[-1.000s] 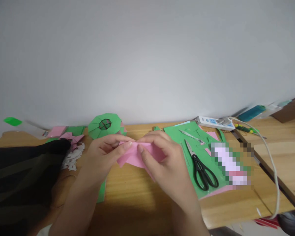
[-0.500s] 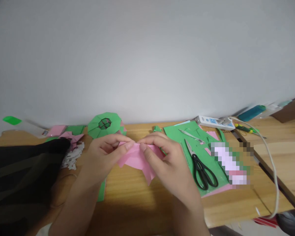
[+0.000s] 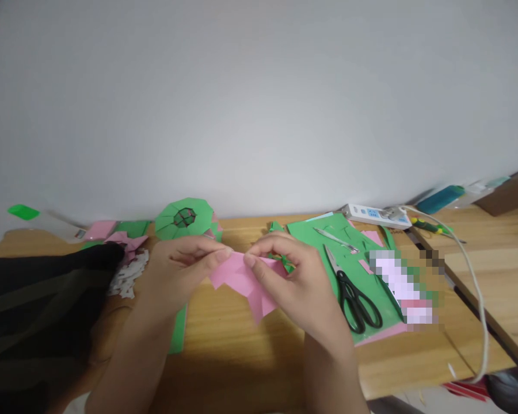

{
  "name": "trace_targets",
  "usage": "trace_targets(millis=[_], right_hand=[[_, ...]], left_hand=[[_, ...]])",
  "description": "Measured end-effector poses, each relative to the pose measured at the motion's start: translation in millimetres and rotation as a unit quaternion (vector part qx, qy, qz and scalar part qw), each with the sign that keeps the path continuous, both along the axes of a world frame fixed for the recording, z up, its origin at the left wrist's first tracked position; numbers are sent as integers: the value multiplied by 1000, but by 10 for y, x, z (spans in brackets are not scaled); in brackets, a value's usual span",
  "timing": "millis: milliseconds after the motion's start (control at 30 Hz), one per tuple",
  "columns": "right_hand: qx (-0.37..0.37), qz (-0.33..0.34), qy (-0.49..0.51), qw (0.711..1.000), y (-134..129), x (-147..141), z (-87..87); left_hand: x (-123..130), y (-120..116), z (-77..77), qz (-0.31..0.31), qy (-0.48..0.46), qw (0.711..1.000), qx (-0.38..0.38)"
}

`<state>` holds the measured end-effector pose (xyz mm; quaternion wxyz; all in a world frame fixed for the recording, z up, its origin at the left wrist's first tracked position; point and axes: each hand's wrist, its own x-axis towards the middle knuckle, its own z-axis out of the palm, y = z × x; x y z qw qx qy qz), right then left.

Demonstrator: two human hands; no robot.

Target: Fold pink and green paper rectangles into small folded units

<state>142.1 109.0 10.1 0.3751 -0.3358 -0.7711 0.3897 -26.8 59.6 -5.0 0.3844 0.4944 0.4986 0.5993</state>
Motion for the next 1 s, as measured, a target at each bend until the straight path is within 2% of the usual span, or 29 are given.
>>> trace_targets(millis=[133, 333, 400, 500, 567, 600, 667, 767, 867, 933, 1000], right_hand=[[-4, 9, -28, 1000, -12, 0, 15], [-28, -43, 48, 998, 7, -15, -23], [-52, -33, 37, 997, 17, -12, -21], [-92, 21, -1, 996, 25, -12, -12], [-115, 43, 6, 992, 31, -20, -22], [-124, 38, 27, 991, 35, -26, -34], [-136, 0, 88, 987, 49, -40, -64], [-148, -66, 164, 973, 70, -56, -97], [-168, -84, 195, 963, 74, -76, -101], [-190, -78, 196, 959, 65, -101, -98], [-213, -58, 188, 957, 52, -133, -99]], left_hand=[[-19, -8, -10, -5, 75, 997, 10], [-22, 22, -47, -4, 62, 998, -21], [-12, 38, -63, 36, 33, 999, -17], [0, 71, -87, 118, -34, 992, -18], [-12, 90, -97, 150, -72, 986, -18], [-26, 96, -99, 146, -89, 985, -17], [-69, 100, -99, 98, -127, 987, -19], [-131, 90, -92, -33, -187, 981, -38], [-127, 69, -76, -129, -205, 969, -45], [-78, 53, -62, -134, -177, 974, -39], [-9, 40, -52, -88, -140, 986, -27]])
